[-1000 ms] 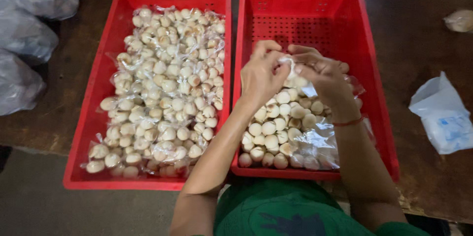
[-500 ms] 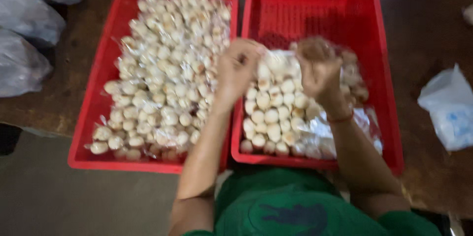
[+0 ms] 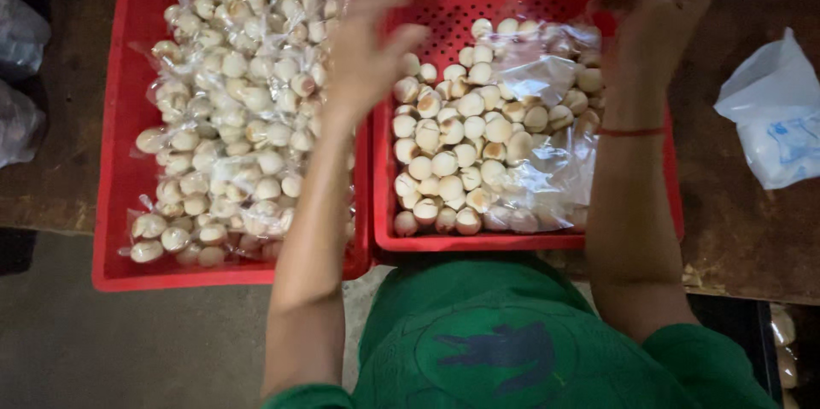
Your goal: The person packages small round bakery items by placing them into clear plastic bags from a red crate and then sealing the bags one by one by hand.
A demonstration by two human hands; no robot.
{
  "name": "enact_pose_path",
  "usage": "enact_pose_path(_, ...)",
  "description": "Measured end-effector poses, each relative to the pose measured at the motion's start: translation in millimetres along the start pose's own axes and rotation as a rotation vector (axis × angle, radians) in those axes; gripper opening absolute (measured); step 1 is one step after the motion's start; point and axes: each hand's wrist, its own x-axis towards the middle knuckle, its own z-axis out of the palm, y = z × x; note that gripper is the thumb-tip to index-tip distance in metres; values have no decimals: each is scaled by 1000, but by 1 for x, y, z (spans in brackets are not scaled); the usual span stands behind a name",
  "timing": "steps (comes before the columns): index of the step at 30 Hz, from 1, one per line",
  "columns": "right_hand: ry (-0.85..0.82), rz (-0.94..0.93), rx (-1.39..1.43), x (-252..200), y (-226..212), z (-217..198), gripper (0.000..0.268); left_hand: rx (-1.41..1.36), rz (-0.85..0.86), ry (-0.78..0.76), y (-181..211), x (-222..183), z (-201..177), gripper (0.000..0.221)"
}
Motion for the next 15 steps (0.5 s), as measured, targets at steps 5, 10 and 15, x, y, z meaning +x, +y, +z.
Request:
enact_pose_path(5, 23, -57, -138, 10, 18, -12, 9, -32, 111, -331, -31, 43, 186, 85)
enact_pose_path(10, 151, 8, -217, 12, 22, -14, 9, 250, 93, -345, -46, 55, 261, 80)
enact_pose_path(15, 124, 71, -278, 8, 20, -1, 5, 475, -42, -430, -50, 71, 261, 17)
